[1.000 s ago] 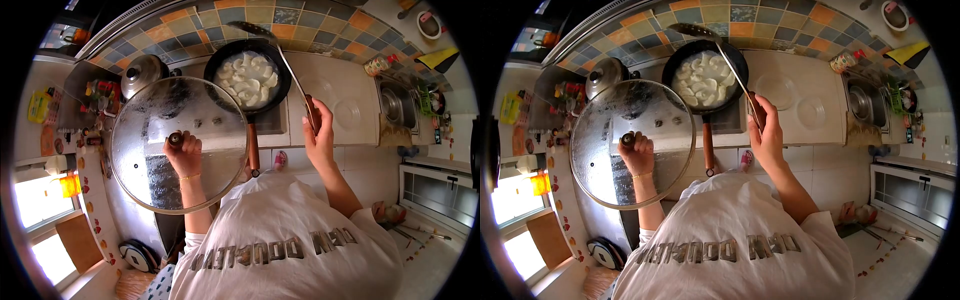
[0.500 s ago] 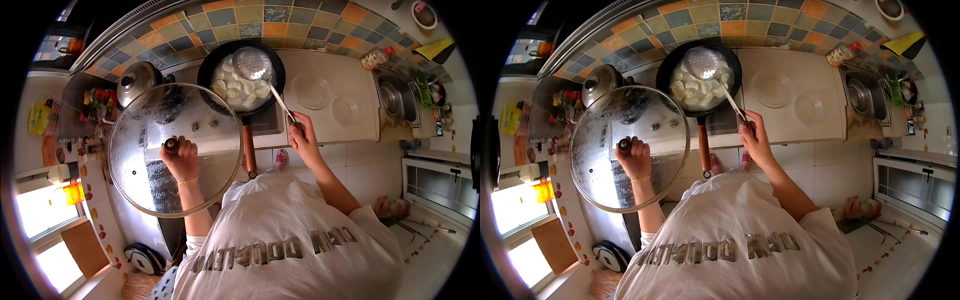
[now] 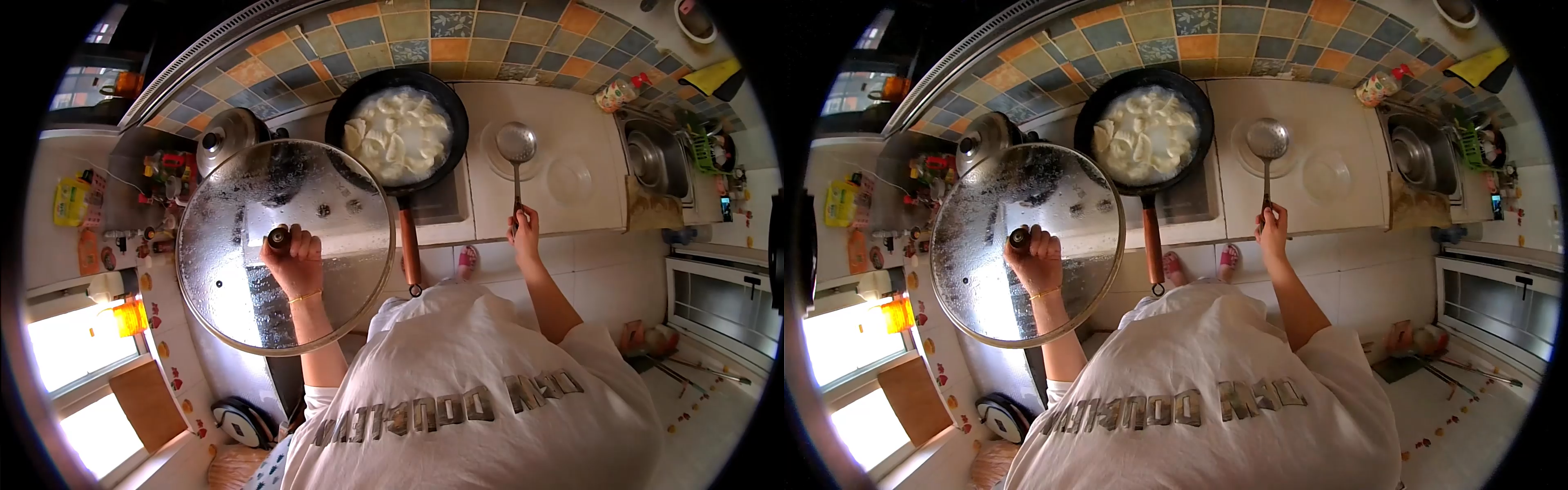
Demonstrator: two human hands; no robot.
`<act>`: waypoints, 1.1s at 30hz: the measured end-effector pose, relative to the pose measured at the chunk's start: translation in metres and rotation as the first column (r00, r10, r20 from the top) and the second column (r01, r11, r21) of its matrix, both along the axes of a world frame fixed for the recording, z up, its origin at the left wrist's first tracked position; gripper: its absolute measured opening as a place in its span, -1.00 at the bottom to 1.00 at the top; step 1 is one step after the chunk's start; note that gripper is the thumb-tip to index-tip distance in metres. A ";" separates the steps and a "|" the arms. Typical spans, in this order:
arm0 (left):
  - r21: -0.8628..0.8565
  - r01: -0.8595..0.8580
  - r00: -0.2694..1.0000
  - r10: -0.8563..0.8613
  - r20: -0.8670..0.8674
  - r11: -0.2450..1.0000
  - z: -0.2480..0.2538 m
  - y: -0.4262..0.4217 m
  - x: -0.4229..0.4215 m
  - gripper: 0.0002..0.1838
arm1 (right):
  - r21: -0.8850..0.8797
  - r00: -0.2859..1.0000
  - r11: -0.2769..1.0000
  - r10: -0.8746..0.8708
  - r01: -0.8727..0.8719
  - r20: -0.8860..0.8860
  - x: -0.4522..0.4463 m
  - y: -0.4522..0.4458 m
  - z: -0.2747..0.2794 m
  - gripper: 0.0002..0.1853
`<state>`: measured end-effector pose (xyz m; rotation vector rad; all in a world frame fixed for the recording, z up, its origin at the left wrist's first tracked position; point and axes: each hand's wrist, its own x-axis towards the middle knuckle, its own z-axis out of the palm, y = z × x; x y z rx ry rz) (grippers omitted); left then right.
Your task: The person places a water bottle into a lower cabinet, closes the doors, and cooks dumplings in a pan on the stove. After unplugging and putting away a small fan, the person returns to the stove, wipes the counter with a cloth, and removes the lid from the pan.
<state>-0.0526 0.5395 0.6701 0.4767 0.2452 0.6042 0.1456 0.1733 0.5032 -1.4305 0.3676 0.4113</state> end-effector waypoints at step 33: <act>0.707 0.163 0.864 0.247 -0.439 0.688 -0.004 0.052 0.175 -0.79 | -0.256 0.997 0.964 0.062 -0.073 -0.050 0.009 -0.019 -0.077 -0.48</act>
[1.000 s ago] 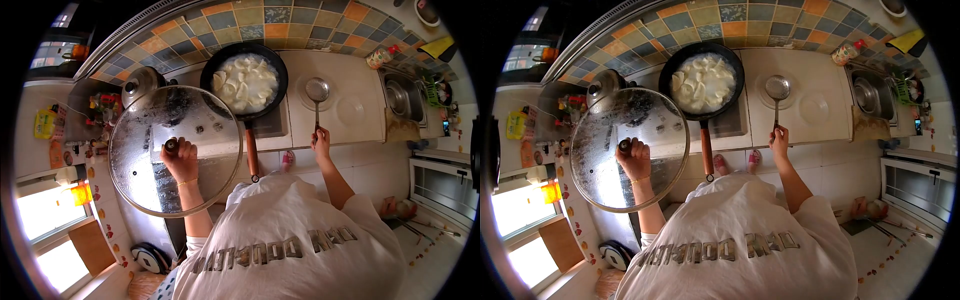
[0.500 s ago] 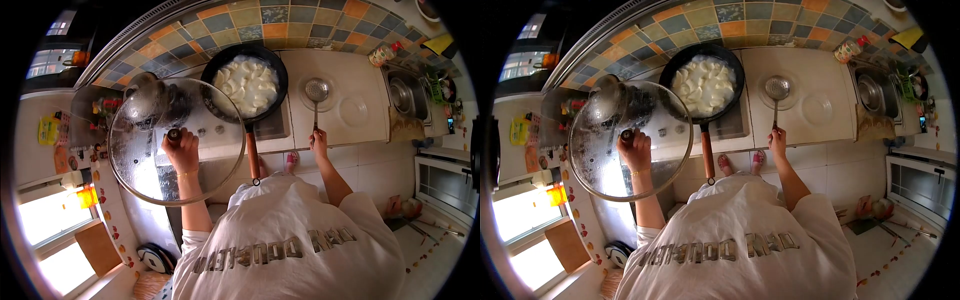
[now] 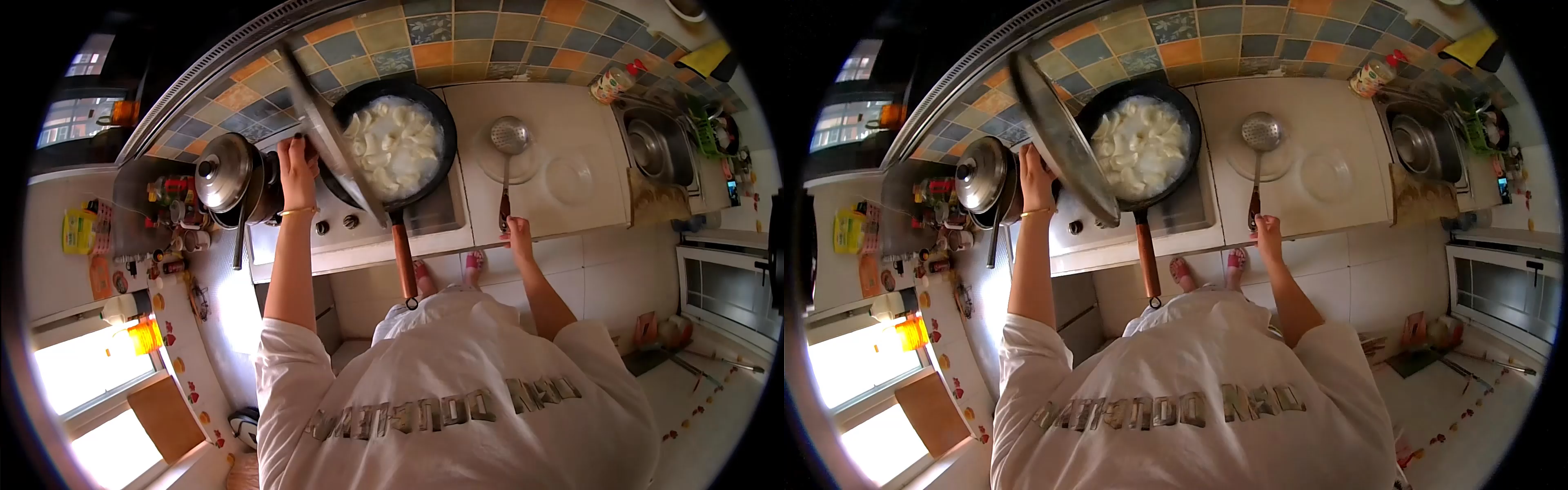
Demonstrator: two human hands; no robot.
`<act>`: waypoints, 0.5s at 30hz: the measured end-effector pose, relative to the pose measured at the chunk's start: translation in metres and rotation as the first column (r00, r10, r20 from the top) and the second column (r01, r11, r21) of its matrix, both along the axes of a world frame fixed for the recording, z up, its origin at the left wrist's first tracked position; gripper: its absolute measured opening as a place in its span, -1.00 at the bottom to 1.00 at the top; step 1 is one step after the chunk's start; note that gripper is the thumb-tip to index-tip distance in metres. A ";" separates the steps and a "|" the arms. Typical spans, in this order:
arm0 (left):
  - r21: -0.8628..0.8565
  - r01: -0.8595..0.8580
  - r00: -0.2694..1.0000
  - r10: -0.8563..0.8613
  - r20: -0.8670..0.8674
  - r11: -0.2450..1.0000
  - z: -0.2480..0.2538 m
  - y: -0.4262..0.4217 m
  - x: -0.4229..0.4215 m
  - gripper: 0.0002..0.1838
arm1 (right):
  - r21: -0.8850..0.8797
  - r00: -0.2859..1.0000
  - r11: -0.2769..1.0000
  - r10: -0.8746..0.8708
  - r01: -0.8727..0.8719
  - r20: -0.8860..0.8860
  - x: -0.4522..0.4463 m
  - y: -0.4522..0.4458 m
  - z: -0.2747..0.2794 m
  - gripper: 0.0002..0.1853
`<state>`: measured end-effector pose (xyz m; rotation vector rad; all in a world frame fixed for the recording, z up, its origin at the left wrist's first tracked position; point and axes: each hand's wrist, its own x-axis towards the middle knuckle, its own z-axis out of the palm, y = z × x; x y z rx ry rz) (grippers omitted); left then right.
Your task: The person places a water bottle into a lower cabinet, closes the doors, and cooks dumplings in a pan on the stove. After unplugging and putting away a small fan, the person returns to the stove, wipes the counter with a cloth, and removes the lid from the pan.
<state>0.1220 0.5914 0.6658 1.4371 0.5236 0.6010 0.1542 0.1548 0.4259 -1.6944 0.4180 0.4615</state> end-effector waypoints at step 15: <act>0.776 0.310 0.833 0.237 -0.501 0.550 -0.038 -0.037 0.076 -0.55 | -0.463 0.592 0.868 0.470 -0.178 0.654 -0.035 0.012 0.137 -0.58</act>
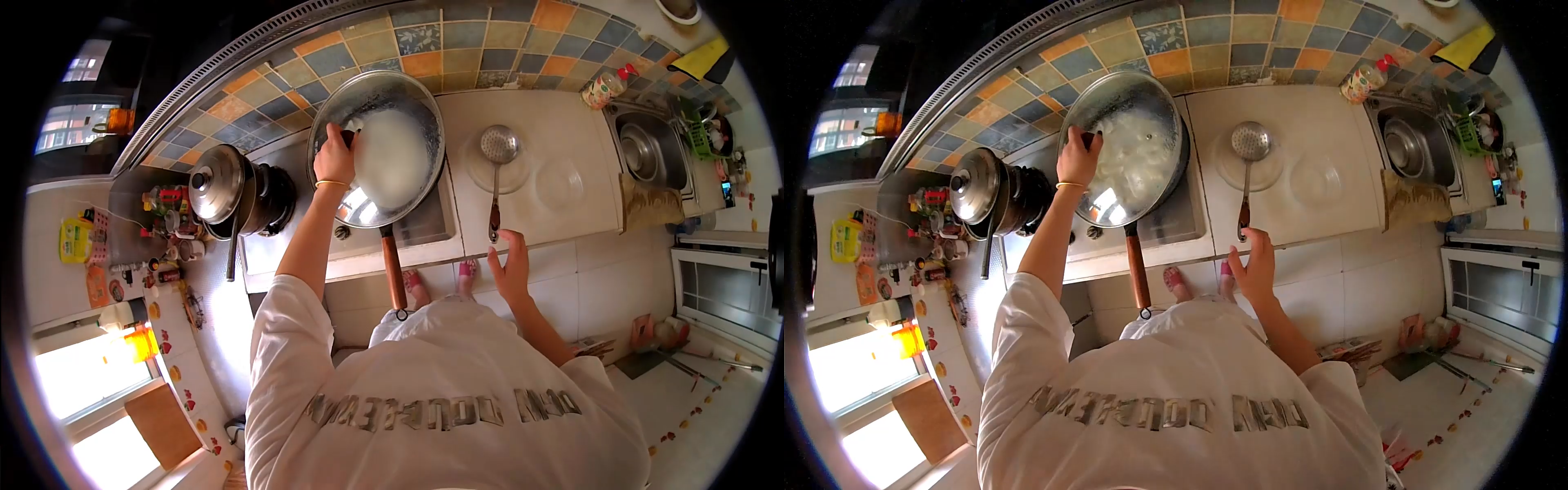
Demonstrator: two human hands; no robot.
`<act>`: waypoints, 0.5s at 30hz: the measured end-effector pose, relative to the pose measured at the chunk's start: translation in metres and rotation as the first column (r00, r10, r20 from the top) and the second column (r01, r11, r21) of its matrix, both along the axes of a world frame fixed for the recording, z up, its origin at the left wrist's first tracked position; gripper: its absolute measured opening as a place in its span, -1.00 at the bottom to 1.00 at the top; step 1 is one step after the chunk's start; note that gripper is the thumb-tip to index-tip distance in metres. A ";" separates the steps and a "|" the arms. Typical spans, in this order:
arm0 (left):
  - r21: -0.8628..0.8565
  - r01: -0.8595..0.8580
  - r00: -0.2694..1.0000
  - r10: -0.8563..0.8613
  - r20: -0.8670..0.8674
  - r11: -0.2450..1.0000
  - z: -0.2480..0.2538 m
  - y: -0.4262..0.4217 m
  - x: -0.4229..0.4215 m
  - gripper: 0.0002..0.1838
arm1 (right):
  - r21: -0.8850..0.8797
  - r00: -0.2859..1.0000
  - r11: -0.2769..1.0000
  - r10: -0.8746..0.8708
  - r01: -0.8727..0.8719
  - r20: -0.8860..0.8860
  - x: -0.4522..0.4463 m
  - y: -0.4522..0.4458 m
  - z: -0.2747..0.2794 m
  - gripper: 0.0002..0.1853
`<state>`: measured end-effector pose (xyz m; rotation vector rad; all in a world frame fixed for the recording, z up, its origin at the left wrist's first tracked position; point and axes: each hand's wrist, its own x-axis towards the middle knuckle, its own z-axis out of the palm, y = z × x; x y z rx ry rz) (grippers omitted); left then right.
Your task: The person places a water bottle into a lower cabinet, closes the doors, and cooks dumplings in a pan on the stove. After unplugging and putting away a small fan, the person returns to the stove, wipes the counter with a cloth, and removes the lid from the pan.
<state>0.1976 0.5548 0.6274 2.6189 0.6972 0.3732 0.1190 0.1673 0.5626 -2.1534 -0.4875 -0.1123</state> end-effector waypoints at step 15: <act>0.135 0.044 0.980 -0.017 -0.197 0.990 -0.021 -0.008 0.021 -0.51 | 0.057 0.995 0.997 0.056 -0.051 -0.079 -0.002 -0.001 0.022 -0.63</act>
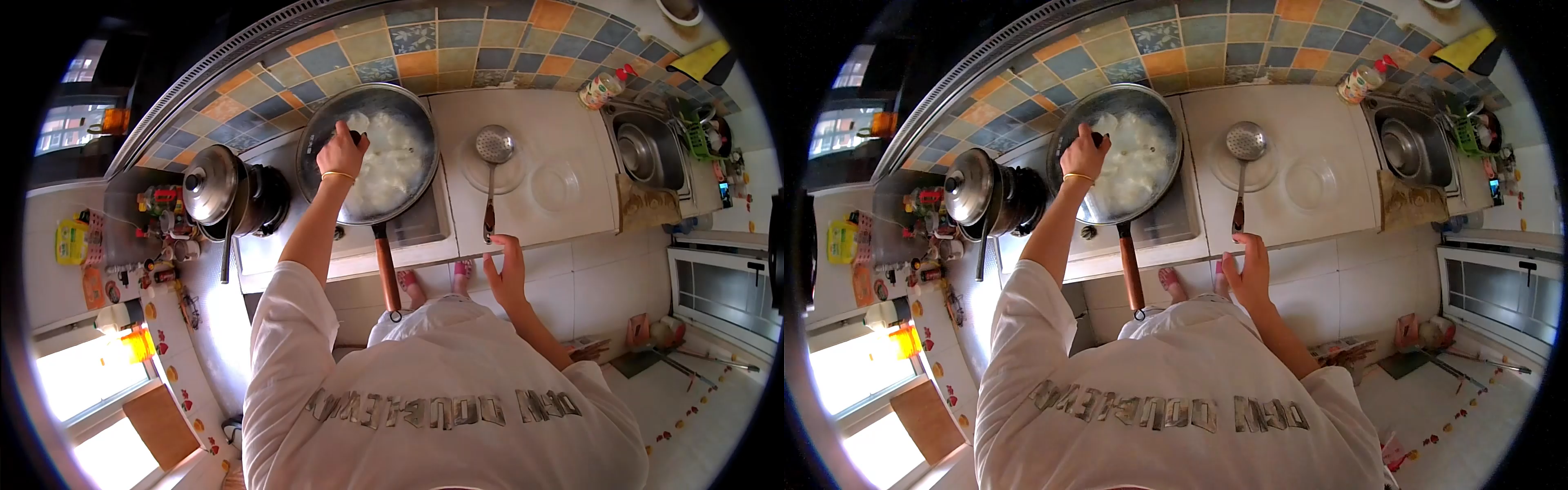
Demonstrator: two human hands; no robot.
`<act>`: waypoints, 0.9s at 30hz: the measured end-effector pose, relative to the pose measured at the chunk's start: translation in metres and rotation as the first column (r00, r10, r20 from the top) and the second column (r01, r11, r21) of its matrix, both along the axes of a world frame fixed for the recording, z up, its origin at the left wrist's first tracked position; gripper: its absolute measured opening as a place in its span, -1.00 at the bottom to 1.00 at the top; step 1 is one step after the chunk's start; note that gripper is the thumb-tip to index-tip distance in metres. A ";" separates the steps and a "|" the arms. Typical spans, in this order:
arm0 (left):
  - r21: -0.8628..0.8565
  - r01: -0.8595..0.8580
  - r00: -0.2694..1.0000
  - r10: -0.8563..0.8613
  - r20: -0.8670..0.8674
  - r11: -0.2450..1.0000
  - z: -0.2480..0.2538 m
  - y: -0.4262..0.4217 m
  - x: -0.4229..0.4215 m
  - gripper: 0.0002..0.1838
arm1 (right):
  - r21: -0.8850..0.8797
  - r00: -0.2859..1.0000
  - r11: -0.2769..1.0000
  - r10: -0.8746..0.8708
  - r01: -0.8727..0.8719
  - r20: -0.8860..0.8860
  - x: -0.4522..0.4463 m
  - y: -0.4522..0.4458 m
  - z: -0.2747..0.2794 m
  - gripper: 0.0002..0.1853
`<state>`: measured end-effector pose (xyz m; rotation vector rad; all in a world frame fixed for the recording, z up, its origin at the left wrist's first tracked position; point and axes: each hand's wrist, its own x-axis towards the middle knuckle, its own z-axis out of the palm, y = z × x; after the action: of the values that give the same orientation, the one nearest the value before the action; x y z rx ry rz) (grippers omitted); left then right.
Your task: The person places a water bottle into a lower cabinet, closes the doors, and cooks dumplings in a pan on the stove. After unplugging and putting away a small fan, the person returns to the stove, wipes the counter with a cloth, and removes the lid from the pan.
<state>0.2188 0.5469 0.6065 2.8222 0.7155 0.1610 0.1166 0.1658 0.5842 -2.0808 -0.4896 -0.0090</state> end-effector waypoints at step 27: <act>-0.048 -0.040 0.998 0.037 -0.052 0.998 0.038 -0.013 -0.036 -0.41 | 0.035 0.996 0.996 0.087 -0.087 -0.017 0.007 0.017 0.019 -0.64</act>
<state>0.1830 0.5339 0.6440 2.7762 0.7740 0.0767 0.1237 0.1826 0.6033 -2.0229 -0.5645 0.0526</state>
